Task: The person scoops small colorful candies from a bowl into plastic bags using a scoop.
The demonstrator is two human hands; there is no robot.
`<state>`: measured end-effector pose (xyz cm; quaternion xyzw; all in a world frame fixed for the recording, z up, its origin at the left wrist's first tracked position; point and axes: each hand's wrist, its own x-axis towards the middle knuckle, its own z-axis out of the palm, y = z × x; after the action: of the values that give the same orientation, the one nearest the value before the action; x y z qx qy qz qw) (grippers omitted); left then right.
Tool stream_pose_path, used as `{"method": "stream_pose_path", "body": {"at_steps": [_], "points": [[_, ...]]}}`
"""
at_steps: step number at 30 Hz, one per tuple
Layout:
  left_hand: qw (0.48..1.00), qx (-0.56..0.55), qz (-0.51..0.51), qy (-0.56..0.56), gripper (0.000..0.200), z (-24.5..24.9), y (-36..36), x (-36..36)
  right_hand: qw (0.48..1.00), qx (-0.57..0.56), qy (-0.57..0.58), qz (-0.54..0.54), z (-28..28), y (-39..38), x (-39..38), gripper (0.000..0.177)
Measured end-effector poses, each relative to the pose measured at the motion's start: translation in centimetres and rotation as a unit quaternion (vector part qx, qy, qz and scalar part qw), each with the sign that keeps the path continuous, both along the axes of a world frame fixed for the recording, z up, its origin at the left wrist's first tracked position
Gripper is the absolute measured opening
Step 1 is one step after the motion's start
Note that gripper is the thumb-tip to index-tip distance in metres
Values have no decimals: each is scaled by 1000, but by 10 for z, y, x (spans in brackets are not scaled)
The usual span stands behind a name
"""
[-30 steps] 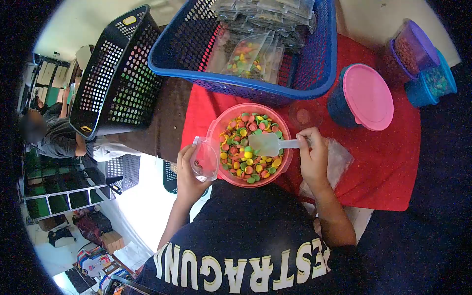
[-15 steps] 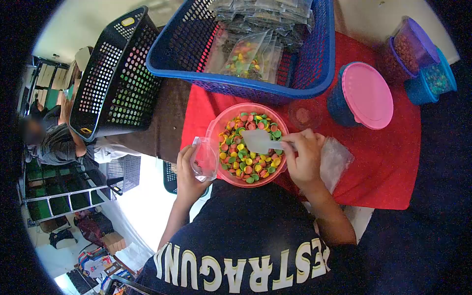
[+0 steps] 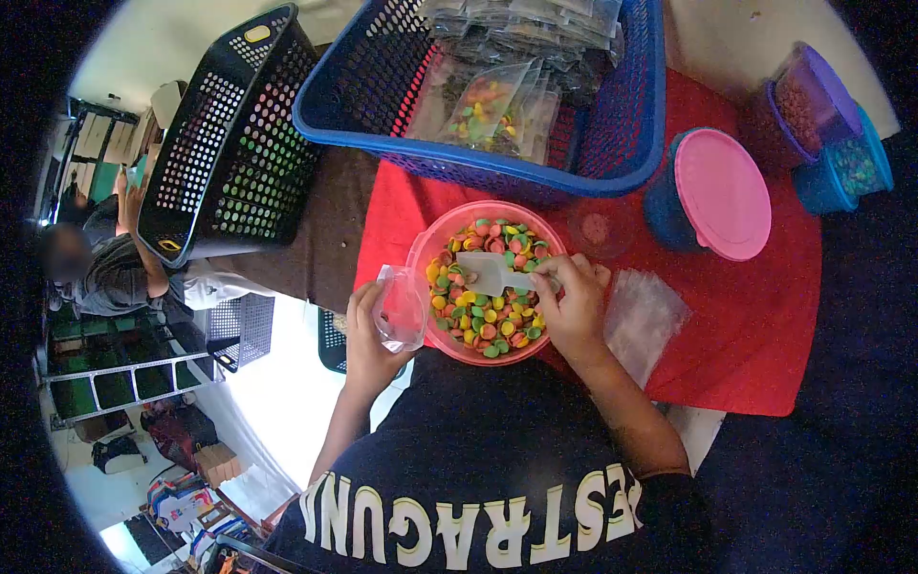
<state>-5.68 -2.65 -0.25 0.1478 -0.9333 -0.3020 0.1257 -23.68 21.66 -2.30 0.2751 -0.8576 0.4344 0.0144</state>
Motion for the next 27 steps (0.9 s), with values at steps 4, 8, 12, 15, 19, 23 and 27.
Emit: {"method": "stream_pose_path", "body": {"at_steps": [4,8,12,15,19,23,27], "points": [[1000,-3,-4,4,100,2,1,-1,999,-22,-20,-14,0,5,-3,9],[1000,-6,-1,0,100,2,3,-2,985,-126,-105,-43,-2,11,-5,10],[1000,-2,-3,-11,101,3,4,-5,975,-158,-150,-48,26,11,3,12],[1000,-7,-7,-5,101,2,6,-8,975,-173,-140,-9,39,3,12,15],[1000,2,-6,-5,102,1,6,-7,988,-115,65,84,66,-10,18,17],[1000,-2,-8,-6,102,0,5,-5,986,-91,127,51,65,0,12,19],[1000,15,-4,1,101,0,3,-6,989,-65,132,-7,61,14,2,18]]}}
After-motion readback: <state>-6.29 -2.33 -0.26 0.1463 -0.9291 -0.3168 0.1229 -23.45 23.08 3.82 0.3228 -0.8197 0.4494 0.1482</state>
